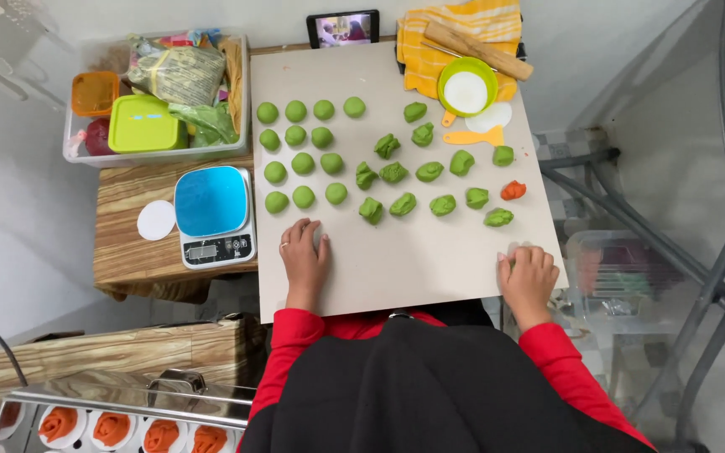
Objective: The person is shaping small pieces of green dough into balls by rolling them between their palms.
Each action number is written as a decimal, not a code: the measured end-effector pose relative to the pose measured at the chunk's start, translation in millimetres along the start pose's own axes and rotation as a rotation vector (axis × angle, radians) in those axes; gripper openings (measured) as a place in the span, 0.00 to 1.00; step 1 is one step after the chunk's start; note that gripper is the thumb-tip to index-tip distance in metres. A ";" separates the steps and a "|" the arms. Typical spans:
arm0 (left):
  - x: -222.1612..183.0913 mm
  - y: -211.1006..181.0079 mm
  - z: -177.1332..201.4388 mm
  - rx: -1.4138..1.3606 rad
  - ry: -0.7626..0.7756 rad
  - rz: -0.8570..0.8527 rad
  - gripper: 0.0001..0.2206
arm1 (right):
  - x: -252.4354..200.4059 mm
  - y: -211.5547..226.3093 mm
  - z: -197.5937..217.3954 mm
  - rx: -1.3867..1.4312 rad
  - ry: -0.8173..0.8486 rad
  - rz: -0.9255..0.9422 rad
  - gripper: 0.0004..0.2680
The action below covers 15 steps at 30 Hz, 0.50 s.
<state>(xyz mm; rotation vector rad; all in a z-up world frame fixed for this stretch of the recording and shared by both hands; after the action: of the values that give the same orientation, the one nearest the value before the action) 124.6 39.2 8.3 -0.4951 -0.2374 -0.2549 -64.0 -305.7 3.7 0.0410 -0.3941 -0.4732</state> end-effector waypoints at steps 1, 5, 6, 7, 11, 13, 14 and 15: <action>2.5 0.8 -2.8 -0.003 0.007 -0.005 0.11 | 8.7 -3.4 -6.4 -0.004 0.003 -0.008 0.09; 2.8 -1.6 -3.1 0.023 -0.006 -0.015 0.12 | 38.1 -23.1 -14.7 0.014 -0.110 -0.124 0.07; 3.0 -2.9 -0.4 0.016 -0.008 -0.015 0.11 | 46.3 -24.6 -15.5 0.025 -0.138 -0.131 0.07; 3.1 -1.6 -0.5 0.017 -0.004 -0.018 0.11 | 55.9 -30.6 -20.8 0.024 -0.136 -0.136 0.07; 3.5 -5.7 1.5 0.016 0.012 -0.016 0.12 | 96.7 -53.5 -38.6 0.023 -0.142 -0.211 0.08; 4.3 -6.8 4.2 0.008 0.003 0.005 0.12 | 105.8 -55.6 -42.1 0.026 -0.136 -0.217 0.09; 4.0 -6.9 3.7 0.012 -0.002 0.001 0.12 | 106.4 -54.5 -40.7 0.086 -0.135 -0.196 0.08; 3.4 -6.7 3.4 0.016 -0.007 -0.002 0.12 | 106.8 -53.2 -39.2 0.147 -0.135 -0.175 0.07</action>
<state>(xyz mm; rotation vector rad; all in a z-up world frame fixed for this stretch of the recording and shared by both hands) 125.3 34.6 15.0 -0.4803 -0.2468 -0.2529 14.8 -403.3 -0.9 0.1878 -0.5602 -0.6205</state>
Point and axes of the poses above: each hand's wrist, its own x-axis towards the middle knuckle, its own z-axis out of the back of the hand, y = z × x, the point moved 7 cm from there along x, towards the middle knuckle, and after that the axes turned 5 degrees about x, right-handed, at the moved point
